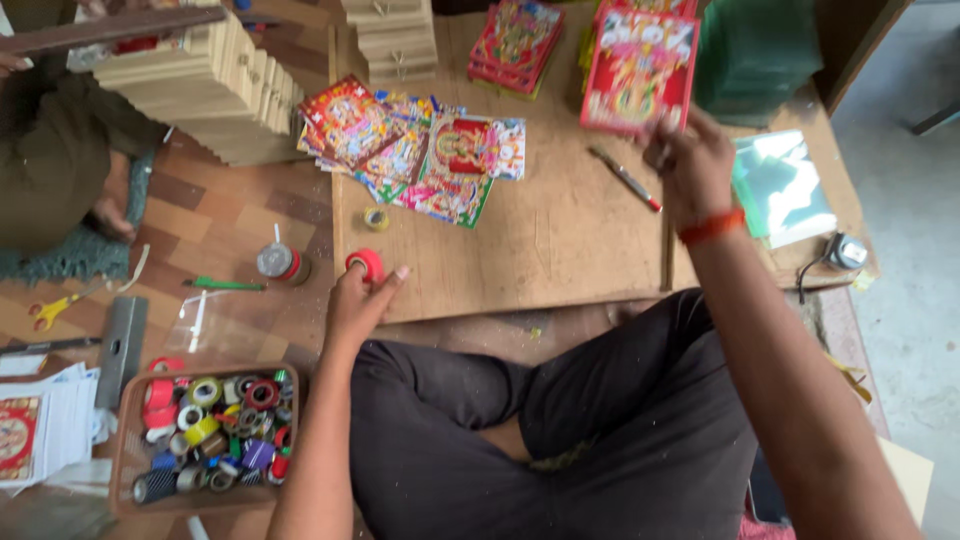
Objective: The person sits on the floor and wraps red decorative tape around the edges of small religious picture cards, pressing the tape down along each side. They finish one card, set it on a stack, and pick up the next card to tape.
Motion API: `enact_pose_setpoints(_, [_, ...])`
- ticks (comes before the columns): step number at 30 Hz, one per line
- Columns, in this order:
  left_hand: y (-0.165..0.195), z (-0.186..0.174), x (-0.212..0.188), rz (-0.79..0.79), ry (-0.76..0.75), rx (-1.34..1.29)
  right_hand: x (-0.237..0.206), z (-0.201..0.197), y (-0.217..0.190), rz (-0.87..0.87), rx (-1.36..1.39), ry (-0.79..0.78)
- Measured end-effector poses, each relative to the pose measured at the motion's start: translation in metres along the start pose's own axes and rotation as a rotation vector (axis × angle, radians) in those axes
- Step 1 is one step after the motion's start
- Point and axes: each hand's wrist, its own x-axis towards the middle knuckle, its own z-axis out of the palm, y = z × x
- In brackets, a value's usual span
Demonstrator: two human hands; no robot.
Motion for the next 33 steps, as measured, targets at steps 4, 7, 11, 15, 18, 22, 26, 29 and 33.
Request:
enact_pose_setpoints(4, [0.001,0.000,0.031,-0.008,0.004,0.497,0.106,0.010,-0.020,0.098,0.044,0.085])
enact_pose_setpoints(7, [0.001,0.006,0.044,-0.013,0.016,0.543,0.135,0.015,-0.019,0.031,-0.074,-0.037])
enact_pose_setpoints(11, [-0.003,0.007,0.055,0.068,0.154,0.561,0.116,0.014,0.031,-0.142,-0.409,0.154])
enact_pose_setpoints(15, [-0.007,0.004,0.065,0.032,0.200,0.578,0.080,0.020,0.077,-0.268,-0.629,0.016])
enact_pose_setpoints(18, [-0.008,-0.002,0.072,0.027,0.266,0.549,0.088,0.054,0.097,-0.220,-0.642,-0.181])
enact_pose_setpoints(22, [-0.012,-0.011,0.081,0.016,0.251,0.430,0.129,0.135,0.125,-0.344,-0.813,-0.415])
enact_pose_setpoints(26, [-0.019,-0.020,0.100,0.146,0.336,0.453,0.199,0.244,0.152,-0.293,-0.708,-0.418])
enact_pose_setpoints(29, [-0.027,-0.029,0.116,0.103,0.329,0.436,0.247,0.314,0.159,-0.238,-0.544,-0.315])
enact_pose_setpoints(33, [-0.038,-0.041,0.135,0.300,0.591,0.211,0.282,0.382,0.166,-0.192,-0.656,-0.134])
